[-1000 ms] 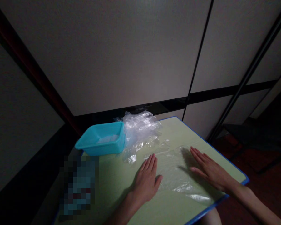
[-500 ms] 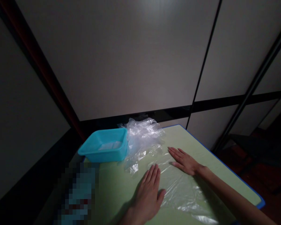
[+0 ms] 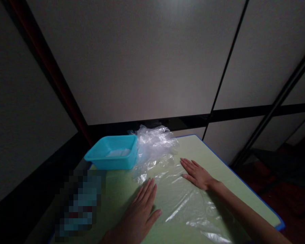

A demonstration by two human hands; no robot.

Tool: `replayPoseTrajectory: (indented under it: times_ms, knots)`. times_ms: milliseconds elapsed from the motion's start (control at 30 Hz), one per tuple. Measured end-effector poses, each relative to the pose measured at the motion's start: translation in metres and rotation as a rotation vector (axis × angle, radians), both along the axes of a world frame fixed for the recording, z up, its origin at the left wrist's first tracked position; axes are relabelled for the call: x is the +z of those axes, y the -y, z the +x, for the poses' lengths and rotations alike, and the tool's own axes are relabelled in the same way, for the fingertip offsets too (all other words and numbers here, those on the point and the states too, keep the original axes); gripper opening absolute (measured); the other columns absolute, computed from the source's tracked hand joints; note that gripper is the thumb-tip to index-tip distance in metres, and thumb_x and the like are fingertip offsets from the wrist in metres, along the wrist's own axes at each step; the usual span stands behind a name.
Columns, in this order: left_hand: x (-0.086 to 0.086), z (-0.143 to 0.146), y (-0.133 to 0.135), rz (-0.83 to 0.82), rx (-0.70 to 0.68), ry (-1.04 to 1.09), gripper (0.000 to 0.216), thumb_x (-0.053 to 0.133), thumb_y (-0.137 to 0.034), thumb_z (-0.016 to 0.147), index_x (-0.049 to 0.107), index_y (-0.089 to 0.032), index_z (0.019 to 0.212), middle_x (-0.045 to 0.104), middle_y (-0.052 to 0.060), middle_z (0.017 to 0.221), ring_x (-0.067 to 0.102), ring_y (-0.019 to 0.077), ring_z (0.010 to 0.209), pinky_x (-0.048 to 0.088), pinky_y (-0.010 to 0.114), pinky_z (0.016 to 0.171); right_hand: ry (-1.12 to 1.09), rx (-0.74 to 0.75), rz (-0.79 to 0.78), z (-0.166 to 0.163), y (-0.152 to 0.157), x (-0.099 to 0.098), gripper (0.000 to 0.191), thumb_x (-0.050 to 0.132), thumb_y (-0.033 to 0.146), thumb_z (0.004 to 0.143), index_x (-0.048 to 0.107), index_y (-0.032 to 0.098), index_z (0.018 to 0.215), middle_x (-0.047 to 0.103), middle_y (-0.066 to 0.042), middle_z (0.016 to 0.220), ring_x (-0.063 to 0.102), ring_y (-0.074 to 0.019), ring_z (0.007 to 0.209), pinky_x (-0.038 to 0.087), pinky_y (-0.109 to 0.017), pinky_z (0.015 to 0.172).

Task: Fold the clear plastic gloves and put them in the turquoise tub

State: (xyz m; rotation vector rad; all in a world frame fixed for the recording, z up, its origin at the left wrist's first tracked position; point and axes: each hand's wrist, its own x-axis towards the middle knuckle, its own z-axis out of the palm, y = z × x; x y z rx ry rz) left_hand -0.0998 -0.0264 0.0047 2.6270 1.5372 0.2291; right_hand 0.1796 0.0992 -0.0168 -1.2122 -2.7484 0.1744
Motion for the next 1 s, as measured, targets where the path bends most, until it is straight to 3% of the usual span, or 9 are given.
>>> replayPoseTrajectory:
  times_ms: [100, 167, 267, 333, 467, 767, 900, 1000]
  knots:
    - [0.016, 0.039, -0.018, 0.014, -0.058, 0.032, 0.056, 0.028, -0.039, 0.091, 0.018, -0.008, 0.137, 0.012, 0.011, 0.143, 0.012, 0.0211, 0.131, 0.025, 0.034, 0.104, 0.012, 0.001, 0.004, 0.0, 0.0, 0.0, 0.062, 0.019, 0.052, 0.089, 0.017, 0.015, 0.139, 0.019, -0.009, 0.143, 0.014, -0.0191, 0.131, 0.016, -0.04, 0.106]
    - [0.017, 0.071, -0.035, 0.024, -0.081, 0.041, 0.055, 0.029, -0.035, 0.091, 0.021, -0.004, 0.135, 0.014, 0.013, 0.143, 0.01, 0.0214, 0.131, 0.022, 0.034, 0.105, 0.023, -0.002, 0.006, 0.0, 0.0, -0.001, 0.061, 0.018, 0.05, 0.089, 0.018, 0.013, 0.138, 0.018, -0.009, 0.143, 0.013, -0.0187, 0.131, 0.017, -0.04, 0.106]
    - [0.001, 0.107, -0.057, 0.057, -0.059, 0.064, 0.056, 0.025, -0.036, 0.091, 0.023, 0.0, 0.134, 0.018, 0.016, 0.141, 0.011, 0.0224, 0.131, 0.018, 0.035, 0.107, 0.026, 0.002, 0.015, 0.0, -0.001, -0.003, 0.057, 0.017, 0.047, 0.09, 0.019, 0.015, 0.138, 0.018, -0.008, 0.143, 0.014, -0.0181, 0.131, 0.017, -0.041, 0.106]
    - [-0.015, 0.114, -0.064, 0.063, -0.035, 0.054, 0.061, 0.025, -0.043, 0.09, 0.026, 0.001, 0.132, 0.02, 0.017, 0.14, 0.013, 0.0235, 0.131, 0.018, 0.035, 0.107, 0.021, 0.006, 0.024, 0.001, -0.001, -0.004, 0.055, 0.018, 0.045, 0.091, 0.018, 0.017, 0.138, 0.018, -0.007, 0.143, 0.014, -0.0179, 0.131, 0.017, -0.041, 0.106]
    - [-0.03, 0.098, -0.063, 0.106, -0.022, 0.052, 0.065, 0.023, -0.05, 0.089, 0.026, -0.003, 0.134, 0.02, 0.015, 0.141, 0.011, 0.0226, 0.131, 0.017, 0.036, 0.107, 0.005, 0.013, 0.033, 0.002, -0.002, -0.006, 0.055, 0.019, 0.045, 0.091, 0.016, 0.018, 0.139, 0.018, -0.007, 0.143, 0.014, -0.0178, 0.131, 0.018, -0.04, 0.106]
    - [-0.024, 0.023, -0.05, 0.117, 0.028, -0.016, 0.057, 0.031, -0.043, 0.089, 0.026, -0.008, 0.134, 0.022, 0.012, 0.141, 0.016, 0.0204, 0.13, 0.023, 0.036, 0.104, -0.001, 0.006, 0.024, 0.002, -0.002, -0.006, 0.055, 0.02, 0.046, 0.091, 0.014, 0.02, 0.139, 0.018, -0.005, 0.143, 0.014, -0.0184, 0.131, 0.018, -0.042, 0.105]
    - [-0.027, 0.011, -0.047, 0.133, 0.054, -0.021, 0.057, 0.031, -0.042, 0.089, 0.027, -0.006, 0.133, 0.024, 0.014, 0.14, 0.018, 0.0214, 0.13, 0.023, 0.036, 0.104, -0.015, 0.0, -0.019, 0.001, -0.001, -0.005, 0.057, 0.02, 0.048, 0.09, 0.013, 0.019, 0.139, 0.016, -0.006, 0.144, 0.012, -0.0176, 0.131, 0.015, -0.042, 0.106]
    - [-0.027, 0.011, -0.047, 0.144, 0.061, -0.012, 0.058, 0.033, -0.043, 0.088, 0.028, -0.006, 0.132, 0.025, 0.014, 0.139, 0.02, 0.0222, 0.129, 0.024, 0.036, 0.104, -0.188, -0.056, -0.124, 0.004, -0.004, -0.004, 0.061, 0.025, 0.051, 0.088, 0.013, 0.02, 0.139, 0.015, -0.006, 0.144, 0.014, -0.0186, 0.131, 0.015, -0.043, 0.106]
